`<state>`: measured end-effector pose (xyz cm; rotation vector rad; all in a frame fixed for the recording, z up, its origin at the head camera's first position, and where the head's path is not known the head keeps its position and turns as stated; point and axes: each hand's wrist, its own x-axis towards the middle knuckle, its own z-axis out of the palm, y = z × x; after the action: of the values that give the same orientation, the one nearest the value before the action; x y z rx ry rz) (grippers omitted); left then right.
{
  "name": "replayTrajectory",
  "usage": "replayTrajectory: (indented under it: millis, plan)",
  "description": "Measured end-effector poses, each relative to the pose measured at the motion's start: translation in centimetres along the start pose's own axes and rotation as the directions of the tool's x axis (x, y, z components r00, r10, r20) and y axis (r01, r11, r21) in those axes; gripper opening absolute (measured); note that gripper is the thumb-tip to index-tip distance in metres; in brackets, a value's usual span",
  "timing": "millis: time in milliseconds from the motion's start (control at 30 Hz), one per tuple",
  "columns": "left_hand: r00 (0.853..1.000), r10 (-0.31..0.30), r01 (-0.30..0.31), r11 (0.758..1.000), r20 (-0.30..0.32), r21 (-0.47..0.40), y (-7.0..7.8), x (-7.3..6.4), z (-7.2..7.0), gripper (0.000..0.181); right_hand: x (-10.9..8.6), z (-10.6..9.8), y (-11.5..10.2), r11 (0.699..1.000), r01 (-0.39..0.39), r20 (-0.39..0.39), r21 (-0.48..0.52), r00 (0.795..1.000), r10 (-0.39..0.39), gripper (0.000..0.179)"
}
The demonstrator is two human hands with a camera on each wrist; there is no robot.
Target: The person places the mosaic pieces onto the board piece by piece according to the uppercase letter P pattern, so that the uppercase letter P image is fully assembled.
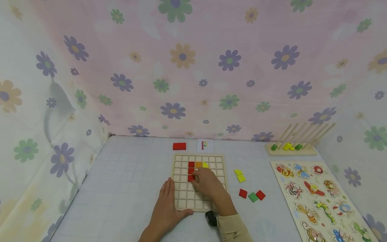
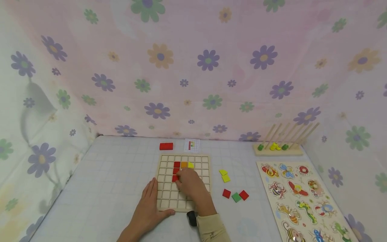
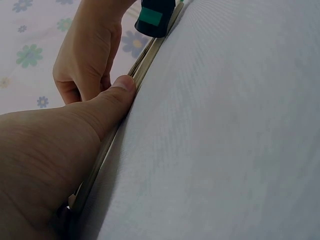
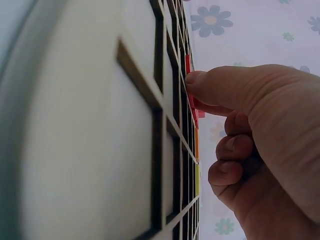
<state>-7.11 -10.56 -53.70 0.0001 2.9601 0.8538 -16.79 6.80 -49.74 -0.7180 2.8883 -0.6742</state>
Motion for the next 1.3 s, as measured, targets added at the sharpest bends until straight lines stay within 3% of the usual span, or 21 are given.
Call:
replayTrajectory:
  millis: [700, 933, 1300]
  plan:
    - [1.000, 0.009, -0.009, 1.000, -0.009, -0.014, -0.3, -0.2, -0.1, 0.134, 0.4, 0.8, -0.1, 1.000, 0.020, -0.026, 0.016, 0.999, -0.020, 0.023]
    - [1.000, 0.010, -0.010, 1.000, -0.007, -0.012, -0.2, -0.1, 0.0, 0.134, -0.3, -0.1, 0.3, 0.995, -0.006, -0.030, 0.095, 0.999, 0.009, 0.024]
    - [1.000, 0.015, -0.015, 1.000, -0.017, 0.004, -0.2, 0.0, 0.1, 0.135, -1.6, -1.7, 2.8, 0.978, -0.041, -0.037, 0.206, 0.998, 0.050, 0.029]
